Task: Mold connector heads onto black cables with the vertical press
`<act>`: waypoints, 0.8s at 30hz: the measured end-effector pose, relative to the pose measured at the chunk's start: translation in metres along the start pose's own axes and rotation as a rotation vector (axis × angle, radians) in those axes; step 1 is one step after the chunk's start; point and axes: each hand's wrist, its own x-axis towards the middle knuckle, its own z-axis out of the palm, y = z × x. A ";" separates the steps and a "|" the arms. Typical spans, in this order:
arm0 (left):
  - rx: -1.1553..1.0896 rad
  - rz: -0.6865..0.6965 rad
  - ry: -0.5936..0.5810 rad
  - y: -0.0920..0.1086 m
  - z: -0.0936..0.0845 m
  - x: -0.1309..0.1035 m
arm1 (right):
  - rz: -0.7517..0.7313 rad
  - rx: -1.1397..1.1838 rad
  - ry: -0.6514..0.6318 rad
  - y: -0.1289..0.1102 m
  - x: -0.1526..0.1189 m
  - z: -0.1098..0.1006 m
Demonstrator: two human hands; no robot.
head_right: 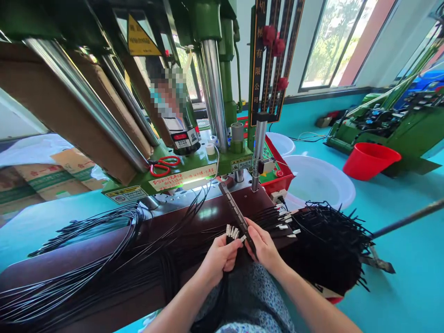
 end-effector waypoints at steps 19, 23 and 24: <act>0.004 -0.018 0.027 -0.002 0.003 -0.001 | -0.025 -0.120 -0.005 0.002 -0.005 -0.002; 0.081 0.044 0.103 -0.006 0.005 0.000 | -0.130 -0.272 -0.030 0.002 -0.007 0.001; 0.102 0.065 0.111 -0.007 0.004 0.000 | -0.137 -0.284 -0.039 0.001 -0.008 0.001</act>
